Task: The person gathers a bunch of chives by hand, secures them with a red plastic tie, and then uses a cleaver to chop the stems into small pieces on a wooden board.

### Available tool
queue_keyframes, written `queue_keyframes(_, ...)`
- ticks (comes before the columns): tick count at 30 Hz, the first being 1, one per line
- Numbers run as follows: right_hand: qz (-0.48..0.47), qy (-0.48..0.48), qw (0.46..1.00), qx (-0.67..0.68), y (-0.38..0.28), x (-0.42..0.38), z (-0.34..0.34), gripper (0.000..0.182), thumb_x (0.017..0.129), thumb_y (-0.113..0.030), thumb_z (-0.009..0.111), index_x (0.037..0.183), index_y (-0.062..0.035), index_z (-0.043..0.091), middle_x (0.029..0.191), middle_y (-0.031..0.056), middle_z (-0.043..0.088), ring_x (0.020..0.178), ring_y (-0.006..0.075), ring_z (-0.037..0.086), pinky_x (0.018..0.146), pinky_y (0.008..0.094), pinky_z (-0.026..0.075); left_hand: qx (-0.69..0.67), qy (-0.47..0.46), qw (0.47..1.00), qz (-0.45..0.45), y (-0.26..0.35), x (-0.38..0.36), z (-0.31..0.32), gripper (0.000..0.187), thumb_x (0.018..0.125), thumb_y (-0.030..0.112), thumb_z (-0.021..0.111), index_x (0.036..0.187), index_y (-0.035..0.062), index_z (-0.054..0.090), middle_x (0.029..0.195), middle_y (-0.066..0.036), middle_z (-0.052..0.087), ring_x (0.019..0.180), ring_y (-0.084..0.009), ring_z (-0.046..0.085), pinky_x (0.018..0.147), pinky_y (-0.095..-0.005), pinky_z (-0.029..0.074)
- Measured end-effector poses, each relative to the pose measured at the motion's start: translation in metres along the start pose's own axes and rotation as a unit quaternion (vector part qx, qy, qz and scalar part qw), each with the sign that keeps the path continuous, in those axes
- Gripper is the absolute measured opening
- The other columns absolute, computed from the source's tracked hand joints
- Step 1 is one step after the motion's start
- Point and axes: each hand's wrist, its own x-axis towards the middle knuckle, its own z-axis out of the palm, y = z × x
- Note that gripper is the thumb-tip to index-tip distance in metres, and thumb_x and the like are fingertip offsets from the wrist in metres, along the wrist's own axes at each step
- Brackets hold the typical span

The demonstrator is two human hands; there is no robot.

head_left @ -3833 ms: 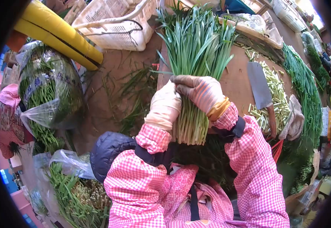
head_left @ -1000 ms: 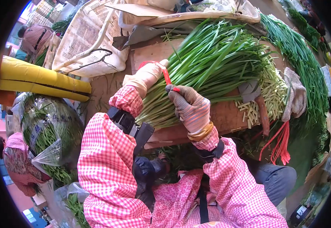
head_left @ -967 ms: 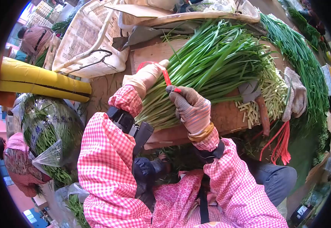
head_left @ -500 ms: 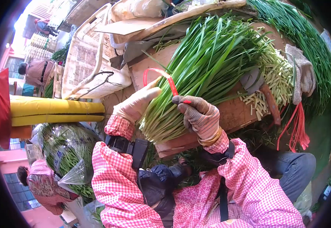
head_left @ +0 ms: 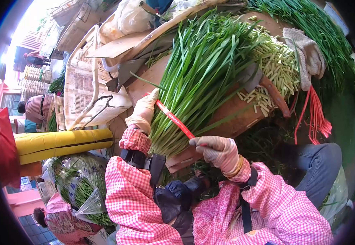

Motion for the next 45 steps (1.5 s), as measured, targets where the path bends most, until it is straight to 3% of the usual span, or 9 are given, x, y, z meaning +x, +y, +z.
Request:
queue_keyframes(7, 0.143, 0.091, 0.955, 0.243, 0.01, -0.01, -0.001, 0.019, 0.079, -0.006, 0.066, 0.098, -0.0015, 0.063, 0.09, 0.0061, 0.067, 0.06, 0.0055, 0.055, 0.051, 0.0203, 0.045, -0.026, -0.009, 1.0, 0.007, -0.006, -0.001, 0.001, 0.046, 0.084, 0.041, 0.064, 0.108, 0.0025, 0.064, 0.1, -0.002, 0.062, 0.09, -0.0124, 0.049, 0.085, -0.027, 0.037)
queue_keyframes(18, 0.073, 0.2, 0.957, 0.196, 0.012, 0.003, 0.037, 0.048, 0.078, -0.024, 0.072, 0.116, 0.0, 0.054, 0.078, 0.0017, 0.061, 0.059, 0.0056, 0.052, 0.052, 0.0188, 0.042, -0.077, 0.022, 0.997, -0.014, -0.01, 0.002, 0.005, 0.04, 0.082, 0.04, 0.067, 0.1, 0.0046, 0.065, 0.093, -0.001, 0.063, 0.084, -0.0115, 0.052, 0.078, -0.0248, 0.04)
queue_keyframes(22, -0.001, 0.117, 0.972, 0.205, 0.006, 0.006, 0.043, 0.062, 0.081, -0.009, 0.066, 0.136, -0.0126, 0.038, 0.081, 0.0041, 0.056, 0.06, 0.0079, 0.055, 0.052, 0.0238, 0.051, -0.079, 0.011, 0.997, 0.014, -0.013, 0.0, 0.004, 0.04, 0.084, 0.038, 0.065, 0.102, 0.0027, 0.064, 0.091, 0.001, 0.06, 0.082, -0.0103, 0.048, 0.078, -0.0262, 0.038)
queue_keyframes(27, -0.158, 0.064, 0.968, -0.185, 0.017, 0.009, 0.046, 0.082, 0.066, -0.012, 0.076, 0.139, -0.0196, 0.037, 0.076, 0.006, 0.059, 0.068, 0.0159, 0.06, 0.064, 0.0289, 0.048, -0.115, 0.026, 0.993, -0.031, -0.011, 0.002, 0.007, 0.036, 0.085, 0.036, 0.064, 0.1, 0.0033, 0.064, 0.084, 0.001, 0.06, 0.072, -0.0099, 0.047, 0.067, -0.0264, 0.039)
queue_keyframes(31, -0.226, -0.035, 0.774, -0.591, 0.009, 0.021, 0.054, 0.074, 0.064, -0.033, 0.07, 0.132, -0.022, 0.044, 0.07, -0.0002, 0.055, 0.063, 0.0211, 0.058, 0.053, 0.0338, 0.044, -0.189, 0.007, 0.979, -0.07, -0.015, 0.004, 0.008, 0.034, 0.085, 0.036, 0.064, 0.096, 0.0035, 0.063, 0.08, 0.001, 0.058, 0.066, -0.0097, 0.045, 0.061, -0.0267, 0.039)
queue_keyframes(35, -0.26, -0.095, 0.714, -0.643, 0.004, 0.026, 0.044, 0.063, 0.063, -0.037, 0.068, 0.123, -0.0243, 0.053, 0.073, -0.0009, 0.056, 0.059, 0.0194, 0.055, 0.054, 0.0347, 0.042, -0.144, 0.041, 0.988, -0.027, -0.01, -0.001, 0.006, 0.033, 0.085, 0.035, 0.064, 0.096, 0.0042, 0.064, 0.075, 0.0, 0.059, 0.062, -0.0117, 0.047, 0.059, -0.0269, 0.04)
queue_keyframes(38, -0.336, -0.055, 0.775, -0.532, 0.004, 0.03, 0.033, 0.046, 0.067, -0.029, 0.069, 0.111, -0.0218, 0.061, 0.081, -0.0004, 0.061, 0.061, 0.0215, 0.058, 0.053, 0.0351, 0.044, -0.219, 0.007, 0.974, -0.061, -0.018, 0.008, 0.007, 0.032, 0.084, 0.033, 0.066, 0.096, 0.0035, 0.064, 0.083, -0.001, 0.061, 0.072, -0.0119, 0.051, 0.067, -0.0285, 0.042)
queue_keyframes(42, -0.084, -0.093, 0.991, 0.05, 0.016, 0.012, 0.035, 0.021, 0.081, -0.021, 0.065, 0.098, -0.0085, 0.062, 0.076, 0.0029, 0.06, 0.065, 0.0149, 0.061, 0.052, 0.0285, 0.046, -0.2, 0.017, 0.979, -0.04, -0.024, 0.015, -0.003, 0.03, 0.085, 0.027, 0.064, 0.097, -0.0004, 0.063, 0.086, -0.009, 0.067, 0.068, -0.0184, 0.063, 0.065, -0.0291, 0.053)
queue_keyframes(45, 0.069, 0.103, 0.967, 0.22, 0.017, 0.003, 0.032, 0.022, 0.085, -0.023, 0.065, 0.096, -0.0045, 0.061, 0.076, 0.001, 0.06, 0.065, 0.0101, 0.057, 0.057, 0.0253, 0.047, -0.236, -0.007, 0.97, -0.053, -0.019, 0.008, 0.005, 0.029, 0.085, 0.026, 0.064, 0.097, -0.0003, 0.063, 0.088, -0.009, 0.067, 0.071, -0.0189, 0.063, 0.068, -0.0287, 0.052)
